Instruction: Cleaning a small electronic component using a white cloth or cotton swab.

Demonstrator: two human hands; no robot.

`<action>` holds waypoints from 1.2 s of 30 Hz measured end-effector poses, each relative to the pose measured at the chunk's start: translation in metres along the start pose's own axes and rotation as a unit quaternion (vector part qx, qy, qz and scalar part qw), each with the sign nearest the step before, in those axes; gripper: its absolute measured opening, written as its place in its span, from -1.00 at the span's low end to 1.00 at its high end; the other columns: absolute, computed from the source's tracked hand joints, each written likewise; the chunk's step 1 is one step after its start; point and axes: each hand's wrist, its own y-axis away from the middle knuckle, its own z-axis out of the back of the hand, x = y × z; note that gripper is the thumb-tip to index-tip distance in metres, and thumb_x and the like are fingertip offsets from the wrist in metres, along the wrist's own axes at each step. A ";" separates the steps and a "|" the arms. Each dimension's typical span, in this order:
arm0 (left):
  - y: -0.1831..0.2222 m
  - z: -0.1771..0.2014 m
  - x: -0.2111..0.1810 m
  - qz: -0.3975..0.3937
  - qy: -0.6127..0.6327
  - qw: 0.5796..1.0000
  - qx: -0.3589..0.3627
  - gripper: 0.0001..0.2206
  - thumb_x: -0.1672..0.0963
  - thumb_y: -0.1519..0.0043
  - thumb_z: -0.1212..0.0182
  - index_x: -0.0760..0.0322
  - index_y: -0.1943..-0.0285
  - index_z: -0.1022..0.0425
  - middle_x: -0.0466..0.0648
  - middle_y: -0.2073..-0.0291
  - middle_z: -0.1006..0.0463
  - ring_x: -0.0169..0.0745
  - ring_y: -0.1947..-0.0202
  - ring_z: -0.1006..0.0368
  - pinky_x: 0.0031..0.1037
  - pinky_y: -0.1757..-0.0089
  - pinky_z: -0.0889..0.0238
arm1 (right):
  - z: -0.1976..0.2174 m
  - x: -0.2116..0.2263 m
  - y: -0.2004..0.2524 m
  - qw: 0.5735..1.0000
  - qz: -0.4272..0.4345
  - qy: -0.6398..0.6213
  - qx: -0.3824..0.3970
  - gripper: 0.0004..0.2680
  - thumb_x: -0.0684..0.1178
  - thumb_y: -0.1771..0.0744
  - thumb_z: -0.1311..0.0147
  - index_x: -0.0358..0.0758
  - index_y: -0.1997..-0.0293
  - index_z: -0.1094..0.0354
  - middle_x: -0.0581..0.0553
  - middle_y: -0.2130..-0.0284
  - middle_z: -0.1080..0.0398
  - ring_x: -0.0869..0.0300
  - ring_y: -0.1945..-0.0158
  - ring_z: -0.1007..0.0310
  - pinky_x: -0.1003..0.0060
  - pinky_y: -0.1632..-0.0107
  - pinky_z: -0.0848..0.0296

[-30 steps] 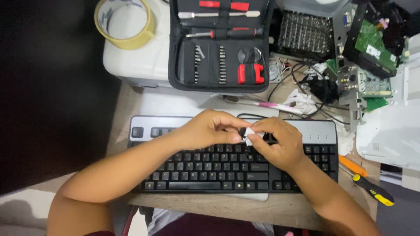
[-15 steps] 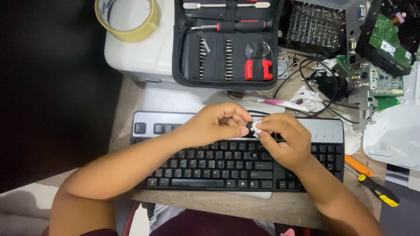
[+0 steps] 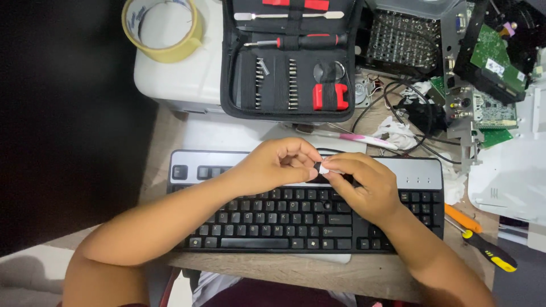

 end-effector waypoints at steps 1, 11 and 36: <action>0.000 0.000 0.000 0.002 0.000 1.000 0.000 -0.74 0.19 -0.15 -0.33 0.34 -0.02 -0.56 0.06 0.28 -0.64 -0.31 0.26 -0.56 -0.47 0.17 -0.48 | 0.000 -0.001 0.000 1.000 -0.010 -0.007 0.001 -0.95 -0.26 -0.32 -0.25 -0.33 0.19 -0.57 -0.23 0.24 -0.60 -0.07 0.22 -0.66 0.14 0.19 -0.60; -0.001 -0.001 -0.001 0.015 0.019 1.000 -0.015 -0.71 0.18 -0.12 -0.36 0.38 -0.02 -0.57 0.13 0.26 -0.62 -0.27 0.23 -0.55 -0.43 0.13 -0.48 | 0.001 -0.008 -0.001 1.000 -0.010 -0.014 0.007 -0.95 -0.21 -0.34 -0.21 -0.30 0.20 -0.58 -0.21 0.24 -0.60 -0.07 0.22 -0.65 0.12 0.18 -0.60; 0.000 -0.002 -0.001 -0.011 -0.027 0.999 -0.027 -0.70 0.20 -0.07 -0.42 0.39 0.02 -0.58 0.17 0.27 -0.61 -0.16 0.22 -0.58 -0.38 0.12 -0.51 | 0.003 -0.013 0.005 0.998 -0.060 0.007 0.020 -0.87 -0.12 -0.29 -0.33 -0.19 0.11 -0.59 -0.11 0.30 -0.59 -0.01 0.28 -0.61 0.17 0.21 -0.54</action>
